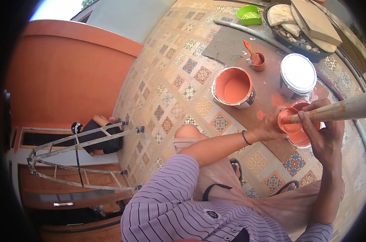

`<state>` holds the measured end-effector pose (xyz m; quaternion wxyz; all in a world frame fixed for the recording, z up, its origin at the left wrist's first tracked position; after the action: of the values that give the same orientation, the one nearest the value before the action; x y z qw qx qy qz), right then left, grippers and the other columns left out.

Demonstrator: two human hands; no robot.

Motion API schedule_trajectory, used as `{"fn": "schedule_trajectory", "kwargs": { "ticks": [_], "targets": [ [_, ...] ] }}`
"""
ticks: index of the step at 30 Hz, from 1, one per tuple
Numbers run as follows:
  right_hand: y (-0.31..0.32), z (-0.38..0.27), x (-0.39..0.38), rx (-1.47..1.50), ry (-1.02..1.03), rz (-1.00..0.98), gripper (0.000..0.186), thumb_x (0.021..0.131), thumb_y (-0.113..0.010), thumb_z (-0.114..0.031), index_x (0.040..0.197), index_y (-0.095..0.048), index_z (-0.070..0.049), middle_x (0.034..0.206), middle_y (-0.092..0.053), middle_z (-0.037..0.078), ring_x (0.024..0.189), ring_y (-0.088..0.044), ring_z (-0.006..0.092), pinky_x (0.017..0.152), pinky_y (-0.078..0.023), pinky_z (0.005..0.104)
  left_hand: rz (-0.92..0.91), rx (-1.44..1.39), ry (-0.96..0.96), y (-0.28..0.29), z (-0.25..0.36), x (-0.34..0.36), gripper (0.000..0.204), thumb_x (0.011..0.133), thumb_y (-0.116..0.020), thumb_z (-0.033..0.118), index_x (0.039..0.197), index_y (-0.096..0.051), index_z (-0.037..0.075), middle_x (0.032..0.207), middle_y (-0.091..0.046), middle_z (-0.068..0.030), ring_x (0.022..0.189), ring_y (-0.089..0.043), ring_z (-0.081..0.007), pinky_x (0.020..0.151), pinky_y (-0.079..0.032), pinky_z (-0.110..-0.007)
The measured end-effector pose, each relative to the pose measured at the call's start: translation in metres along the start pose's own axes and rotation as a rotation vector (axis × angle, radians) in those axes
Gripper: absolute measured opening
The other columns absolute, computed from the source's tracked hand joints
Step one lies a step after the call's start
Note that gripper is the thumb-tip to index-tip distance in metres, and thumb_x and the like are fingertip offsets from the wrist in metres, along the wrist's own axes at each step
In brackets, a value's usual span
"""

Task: The person sits on a tiled floor and uses a wooden stick to stir reddish-orange paint in a bucket. They then pour the paint into a smaller container and continue to stir it with the stick.

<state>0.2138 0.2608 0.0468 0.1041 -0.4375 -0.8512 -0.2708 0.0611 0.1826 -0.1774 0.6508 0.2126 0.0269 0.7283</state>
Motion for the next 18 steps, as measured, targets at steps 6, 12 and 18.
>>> {"fn": "schedule_trajectory", "kwargs": {
  "ticks": [6, 12, 18],
  "targets": [
    [-0.003, 0.001, -0.002, -0.095, 0.014, -0.067, 0.008, 0.103, -0.081, 0.0, 0.104, -0.073, 0.001, 0.101, -0.073, 0.01, 0.085, -0.068, 0.0165, 0.07, -0.054, 0.0344, 0.003, -0.03, -0.034, 0.004, 0.009, 0.001, 0.107, 0.071, -0.104, 0.016, 0.159, -0.044, 0.01, 0.152, -0.063, -0.0158, 0.141, -0.066, -0.0353, 0.116, -0.058, -0.049],
    [-0.003, -0.004, -0.004, -0.089, 0.088, -0.023, 0.008, 0.103, -0.08, 0.0, 0.101, -0.073, 0.0, 0.101, -0.072, 0.01, 0.083, -0.068, 0.0168, 0.067, -0.052, 0.0328, -0.022, -0.023, 0.039, 0.006, 0.01, 0.002, 0.104, 0.073, -0.102, 0.013, 0.16, -0.044, 0.012, 0.148, -0.066, -0.014, 0.133, -0.071, -0.0326, 0.108, -0.063, -0.048],
    [-0.006, 0.0, -0.004, -0.218, 0.011, -0.116, 0.006, 0.104, -0.081, -0.002, 0.103, -0.075, -0.001, 0.105, -0.074, 0.009, 0.088, -0.069, 0.018, 0.074, -0.053, 0.0338, 0.047, -0.052, -0.099, 0.011, 0.028, 0.005, 0.099, 0.074, -0.098, 0.008, 0.157, -0.044, 0.011, 0.144, -0.065, -0.0137, 0.123, -0.075, -0.0278, 0.086, -0.07, -0.041]
  ]
}}
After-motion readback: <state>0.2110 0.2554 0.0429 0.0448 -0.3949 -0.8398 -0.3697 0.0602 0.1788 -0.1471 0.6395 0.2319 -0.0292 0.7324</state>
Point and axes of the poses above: each hand's wrist, its own x-axis towards the middle knuckle, its own y-axis out of the back of the hand, z = x × y, the point moved 8 cm from there along x, towards the middle knuckle
